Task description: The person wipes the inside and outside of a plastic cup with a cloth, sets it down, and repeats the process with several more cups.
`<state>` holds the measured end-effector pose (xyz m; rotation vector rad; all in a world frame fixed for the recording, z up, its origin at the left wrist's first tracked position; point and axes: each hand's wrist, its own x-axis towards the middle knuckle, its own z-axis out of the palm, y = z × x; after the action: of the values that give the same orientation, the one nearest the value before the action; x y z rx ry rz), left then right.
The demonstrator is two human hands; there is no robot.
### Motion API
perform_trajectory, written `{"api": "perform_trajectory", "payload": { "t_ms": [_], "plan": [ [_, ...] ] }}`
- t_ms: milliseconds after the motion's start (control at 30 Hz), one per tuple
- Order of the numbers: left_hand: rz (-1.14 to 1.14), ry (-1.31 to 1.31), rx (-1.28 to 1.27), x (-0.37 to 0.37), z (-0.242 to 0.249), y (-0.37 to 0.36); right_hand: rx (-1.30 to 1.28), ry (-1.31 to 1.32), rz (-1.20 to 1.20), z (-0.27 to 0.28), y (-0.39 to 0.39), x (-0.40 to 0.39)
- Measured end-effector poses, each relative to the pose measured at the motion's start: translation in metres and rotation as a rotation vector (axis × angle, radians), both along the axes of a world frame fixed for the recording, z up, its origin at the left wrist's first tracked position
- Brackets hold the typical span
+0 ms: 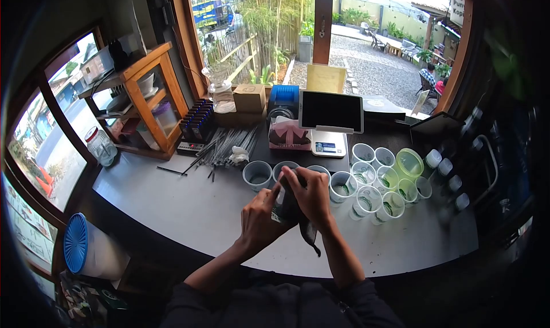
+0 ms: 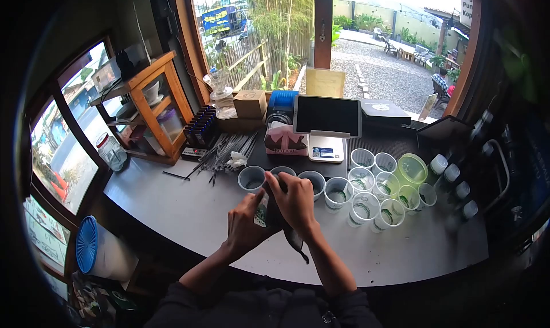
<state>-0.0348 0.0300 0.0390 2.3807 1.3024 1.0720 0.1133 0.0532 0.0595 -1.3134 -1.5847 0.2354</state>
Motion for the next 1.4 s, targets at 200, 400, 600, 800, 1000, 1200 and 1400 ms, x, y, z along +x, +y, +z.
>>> {"api": "perform_trajectory", "payload": {
  "t_ms": [200, 400, 600, 800, 1000, 1200, 1400],
  "plan": [
    [-0.317, -0.880, -0.754, 0.001, -0.017, 0.016, 0.445, 0.483, -0.024, -0.014, -0.006, -0.015],
    [-0.640, -1.667, -1.128, -0.004, -0.026, 0.033, 0.324, 0.313, 0.415, -0.043, -0.034, -0.026],
    [-0.394, -1.679, -0.896, 0.016, -0.020, 0.028, 0.364, 0.212, 0.091, -0.064, -0.053, -0.047],
    [-0.079, -0.947, -0.263, 0.007, -0.025, 0.042, -0.024, 0.717, 0.329, -0.040, -0.030, 0.005],
    [-0.550, -0.716, -0.613, -0.018, -0.027, 0.039, -0.233, 0.198, 0.627, -0.013, -0.035, 0.057],
    [-0.381, -0.255, -0.283, -0.004, 0.001, 0.002, -0.133, 0.026, 0.279, -0.007, -0.037, 0.078],
    [-0.392, -0.560, -0.286, 0.012, -0.025, -0.003, 0.637, 0.445, -0.386, -0.010, -0.053, 0.043]
  ]
}}
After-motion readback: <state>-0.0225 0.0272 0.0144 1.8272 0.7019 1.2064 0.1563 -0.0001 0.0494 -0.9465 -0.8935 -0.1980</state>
